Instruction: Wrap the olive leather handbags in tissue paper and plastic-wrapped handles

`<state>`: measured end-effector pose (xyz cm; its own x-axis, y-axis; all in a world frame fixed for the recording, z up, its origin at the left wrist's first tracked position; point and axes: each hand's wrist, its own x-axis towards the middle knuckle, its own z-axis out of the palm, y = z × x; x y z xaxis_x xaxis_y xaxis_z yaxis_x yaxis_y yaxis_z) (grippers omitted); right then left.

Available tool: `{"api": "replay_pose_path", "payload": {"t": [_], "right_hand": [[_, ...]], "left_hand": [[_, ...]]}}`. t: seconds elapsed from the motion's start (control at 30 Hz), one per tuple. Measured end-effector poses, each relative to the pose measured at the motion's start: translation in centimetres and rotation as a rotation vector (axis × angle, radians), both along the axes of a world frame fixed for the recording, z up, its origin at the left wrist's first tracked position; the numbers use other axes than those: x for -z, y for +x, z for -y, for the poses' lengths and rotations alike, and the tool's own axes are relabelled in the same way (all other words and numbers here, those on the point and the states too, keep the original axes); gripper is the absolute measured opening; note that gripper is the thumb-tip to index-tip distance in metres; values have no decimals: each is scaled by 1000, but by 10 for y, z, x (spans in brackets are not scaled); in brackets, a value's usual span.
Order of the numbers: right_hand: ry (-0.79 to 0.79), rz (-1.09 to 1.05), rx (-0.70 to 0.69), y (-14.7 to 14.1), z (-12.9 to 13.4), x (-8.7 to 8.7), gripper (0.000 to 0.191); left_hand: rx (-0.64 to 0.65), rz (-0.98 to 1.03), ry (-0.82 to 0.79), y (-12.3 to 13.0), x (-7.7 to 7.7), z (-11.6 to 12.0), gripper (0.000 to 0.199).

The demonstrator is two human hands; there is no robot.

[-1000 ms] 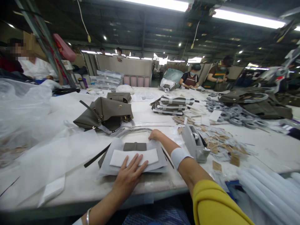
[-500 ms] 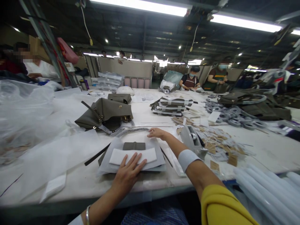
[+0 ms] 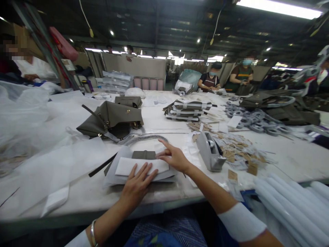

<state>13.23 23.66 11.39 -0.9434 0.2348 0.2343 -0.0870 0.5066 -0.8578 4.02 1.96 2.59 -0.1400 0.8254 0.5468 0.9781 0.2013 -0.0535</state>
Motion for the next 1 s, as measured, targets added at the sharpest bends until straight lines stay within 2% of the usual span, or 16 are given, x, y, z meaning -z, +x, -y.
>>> {"api": "replay_pose_path", "payload": {"t": [0.1, 0.2, 0.27, 0.33, 0.4, 0.53, 0.57, 0.63, 0.73, 0.87, 1.0], "right_hand": [[289, -73, 54, 31, 27, 17, 66], [571, -248, 5, 48, 46, 39, 62], [703, -358, -33, 54, 54, 51, 59], [774, -424, -36, 58, 60, 58, 55], [803, -459, -39, 63, 65, 59, 50], [753, -389, -144, 68, 67, 38, 29], [725, -357, -147, 65, 65, 30, 29], [685, -296, -65, 49, 53, 15, 26], [730, -143, 56, 7, 27, 4, 28], [915, 254, -70, -37, -3, 16, 42], [1013, 451, -57, -47, -5, 27, 38]], "left_hand": [[-1, -11, -2, 1, -1, -1, 48], [7, 18, -24, 2, -3, -2, 44], [6, 61, -15, 2, -5, -2, 43], [-17, 101, -7, 3, -8, -2, 48], [-32, 109, -9, 4, -10, -1, 52], [-5, 55, -31, 5, -9, -1, 54], [0, 45, -29, 5, -7, -1, 53], [0, 32, -15, 4, -3, -2, 50], [2, 6, 8, 3, 3, -3, 47], [-1, -16, 16, 3, 6, -4, 46], [10, -26, 41, 2, 6, -4, 42]]}}
